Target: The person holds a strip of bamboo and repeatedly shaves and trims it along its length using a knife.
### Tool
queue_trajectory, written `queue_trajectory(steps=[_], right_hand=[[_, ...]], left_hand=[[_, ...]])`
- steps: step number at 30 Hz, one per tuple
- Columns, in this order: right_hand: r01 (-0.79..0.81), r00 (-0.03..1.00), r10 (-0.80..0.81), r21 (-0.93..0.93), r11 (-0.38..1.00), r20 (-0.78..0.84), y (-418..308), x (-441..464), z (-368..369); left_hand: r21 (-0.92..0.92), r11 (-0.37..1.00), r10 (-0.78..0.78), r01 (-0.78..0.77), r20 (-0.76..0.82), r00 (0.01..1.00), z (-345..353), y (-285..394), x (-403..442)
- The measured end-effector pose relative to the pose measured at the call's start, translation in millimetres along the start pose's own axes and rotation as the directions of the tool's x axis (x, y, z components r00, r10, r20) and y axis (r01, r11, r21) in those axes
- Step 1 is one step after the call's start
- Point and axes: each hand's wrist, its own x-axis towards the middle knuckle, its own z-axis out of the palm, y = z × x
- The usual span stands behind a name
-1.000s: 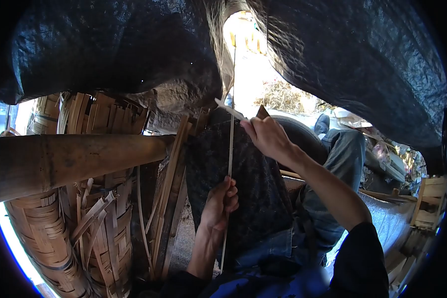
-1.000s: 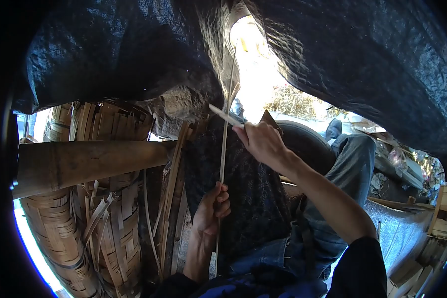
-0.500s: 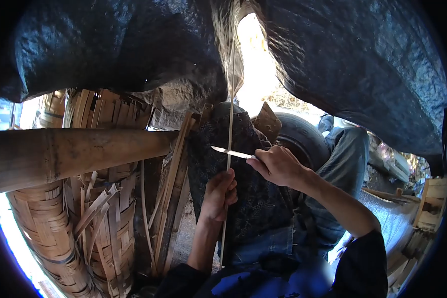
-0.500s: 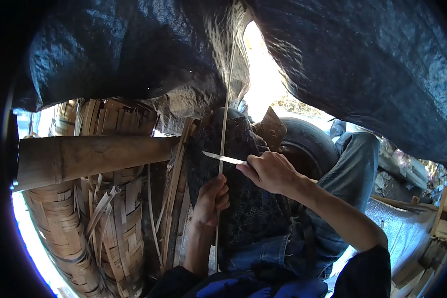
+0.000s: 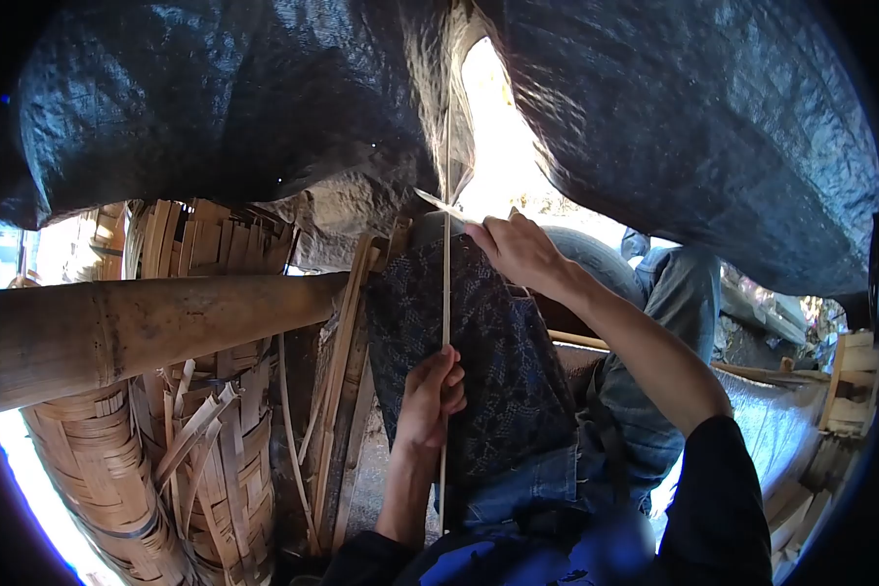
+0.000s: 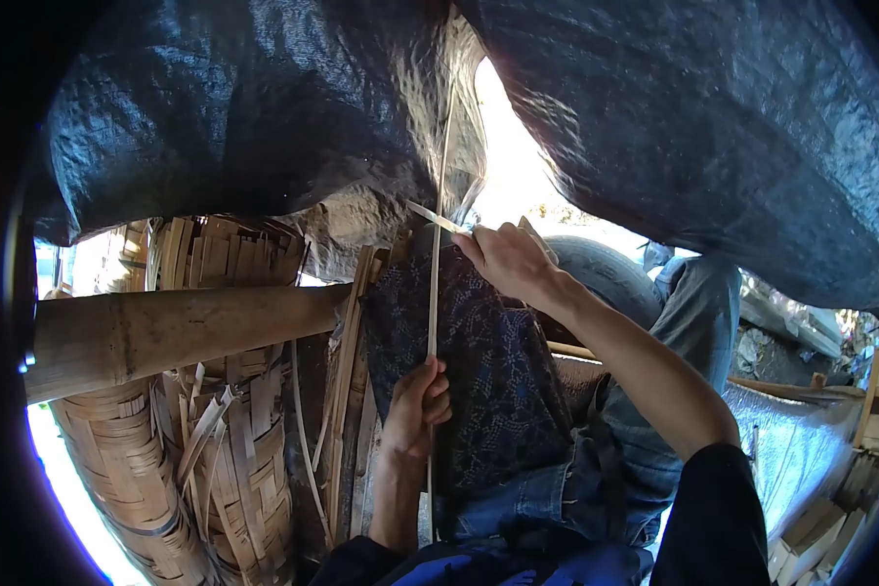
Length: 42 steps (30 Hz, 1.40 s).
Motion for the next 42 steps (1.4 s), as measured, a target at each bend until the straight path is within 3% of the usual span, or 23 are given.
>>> queue_trajectory(steps=[1, 3, 4, 7, 8, 10, 14, 15, 20, 24, 27, 29, 31, 34, 36, 39, 40, 42], right_hand=[[0.011, 1.000, -0.011, -0.009, 1.000, 0.008, -5, 1, -7], [-0.120, 0.993, 0.120, 0.221, 0.968, 0.015, -19, 1, -17], [-0.056, 0.996, 0.071, 0.257, 0.965, -0.048, -22, -6, -18], [-0.028, 0.999, 0.042, 0.366, 0.930, -0.028, -34, -41, -28], [-0.030, 0.999, 0.042, 0.379, 0.925, -0.024, -33, -54, -29], [0.003, 0.992, -0.044, 0.343, 0.939, 0.114, -31, -76, -30], [0.045, 0.983, -0.089, 0.255, 0.966, 0.164, -26, -93, -19], [0.035, 0.985, -0.075, 0.249, 0.968, 0.155, -25, -92, -17], [0.201, 0.978, -0.204, 0.057, 0.978, 0.038, -19, -82, 4], [0.263, 0.964, -0.260, -0.053, 0.963, 0.052, -22, -79, 17], [0.229, 0.971, -0.219, -0.117, 0.966, 0.094, -23, -70, 19], [-0.027, 0.999, 0.025, -0.103, 0.994, -0.021, -15, -51, 22], [0.040, 0.996, -0.047, -0.098, 0.994, -0.078, -6, -27, 20], [0.096, 0.989, -0.097, -0.018, 0.995, -0.114, 7, 1, 23], [-0.120, 0.990, 0.130, 0.160, 0.980, -0.056, 5, 15, 15], [-0.082, 0.997, 0.082, 0.311, 0.947, 0.012, -4, -9, -3], [0.045, 0.999, -0.040, 0.316, 0.948, -0.024, -2, -22, -2], [0.048, 0.998, -0.061, 0.319, 0.947, 0.032, -18, -51, -16]], left_hand=[[-0.015, 1.000, 0.006, -0.006, 0.001, 1.000, 1, 1, 1], [0.105, 0.994, 0.044, -0.042, -0.019, 0.999, 4, 3, 1], [0.085, 0.995, 0.053, -0.050, -0.033, 0.998, 7, 5, -2], [0.243, 0.970, 0.035, -0.016, -0.076, 0.996, 17, 9, -5], [0.261, 0.965, 0.029, -0.022, -0.023, 0.999, 14, 7, -2], [0.298, 0.954, 0.015, -0.023, 0.029, 0.999, 5, 6, 1], [0.180, 0.983, -0.058, 0.028, 0.160, 0.985, -16, 7, 10], [0.099, 0.993, -0.082, 0.064, 0.193, 0.978, -18, 7, 12], [0.049, 0.996, -0.080, 0.071, 0.226, 0.971, -21, 6, 10], [-0.025, 0.994, -0.103, 0.110, 0.193, 0.976, -25, 5, 11], [-0.003, 0.994, -0.107, 0.109, 0.171, 0.980, -18, 4, 8], [0.055, 0.993, -0.114, 0.107, 0.138, 0.984, -11, 4, 5], [0.030, 0.989, -0.147, 0.145, 0.140, 0.979, -8, 5, 3], [-0.048, 0.986, -0.149, 0.159, 0.167, 0.975, -15, 8, 5], [-0.058, 0.989, -0.129, 0.139, 0.150, 0.980, -9, 13, 3], [-0.065, 0.993, -0.094, 0.101, 0.107, 0.990, -6, 14, -1], [-0.046, 0.995, -0.084, 0.088, 0.095, 0.992, -4, 13, 0], [-0.013, 0.996, -0.086, 0.087, 0.092, 0.992, -4, 13, 4]])
